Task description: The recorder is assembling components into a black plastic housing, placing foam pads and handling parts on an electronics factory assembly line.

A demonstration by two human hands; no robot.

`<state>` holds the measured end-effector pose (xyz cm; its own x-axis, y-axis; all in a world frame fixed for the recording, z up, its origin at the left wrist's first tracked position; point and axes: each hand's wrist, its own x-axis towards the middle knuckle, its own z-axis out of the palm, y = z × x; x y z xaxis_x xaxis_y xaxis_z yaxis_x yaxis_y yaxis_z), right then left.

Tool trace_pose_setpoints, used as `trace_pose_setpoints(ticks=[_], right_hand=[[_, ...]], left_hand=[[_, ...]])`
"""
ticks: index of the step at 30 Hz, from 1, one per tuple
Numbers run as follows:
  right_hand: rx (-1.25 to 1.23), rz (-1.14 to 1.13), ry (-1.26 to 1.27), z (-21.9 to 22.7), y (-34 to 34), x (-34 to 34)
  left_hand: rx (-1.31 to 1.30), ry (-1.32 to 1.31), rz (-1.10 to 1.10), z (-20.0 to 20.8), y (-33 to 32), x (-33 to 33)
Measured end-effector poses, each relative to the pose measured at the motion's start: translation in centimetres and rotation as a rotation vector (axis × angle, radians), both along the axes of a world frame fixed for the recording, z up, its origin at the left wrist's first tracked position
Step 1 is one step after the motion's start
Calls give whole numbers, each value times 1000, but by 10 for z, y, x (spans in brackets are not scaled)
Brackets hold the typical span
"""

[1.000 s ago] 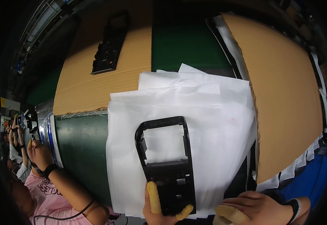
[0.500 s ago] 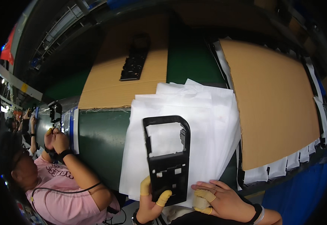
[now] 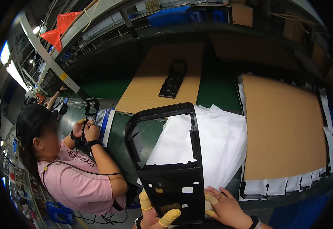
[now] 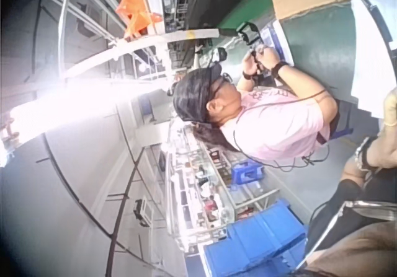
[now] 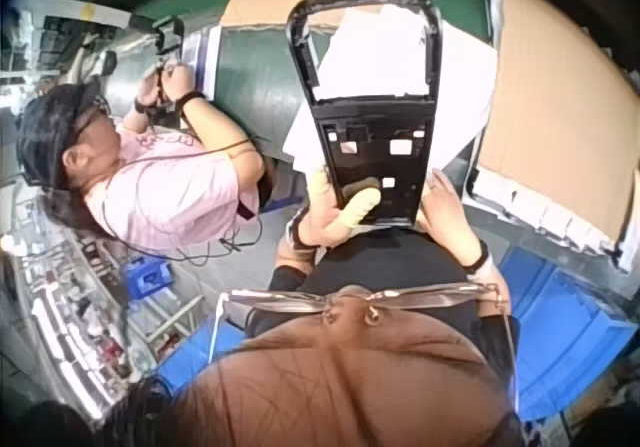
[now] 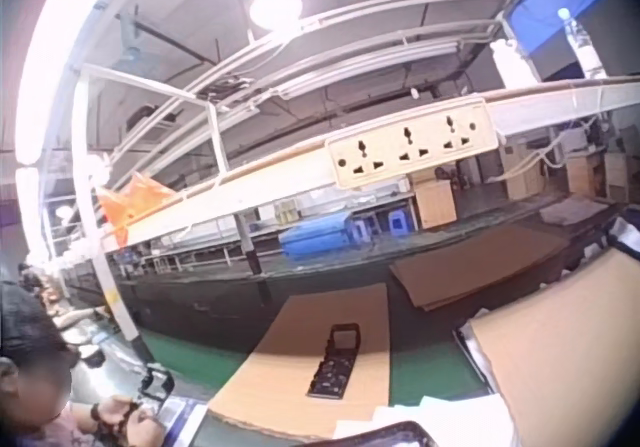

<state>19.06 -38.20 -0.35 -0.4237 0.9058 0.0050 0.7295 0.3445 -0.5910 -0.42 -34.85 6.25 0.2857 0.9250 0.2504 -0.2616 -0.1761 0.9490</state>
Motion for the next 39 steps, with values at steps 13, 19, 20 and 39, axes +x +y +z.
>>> trace_pose_setpoints(ticks=[13,19,20,39], right_hand=[[19,-42,123,-2,-4,1],[51,-114,193,6,-3,-8],[28,-77,163,10,-1,-6],[-22,-76,139,5,1,-2]], left_hand=[[-57,50,-6,9,8,4],[-548,-351,-33,24,36,1],[-582,-329,-50,29,50,1],[-758,-451,-204,41,92,14]])
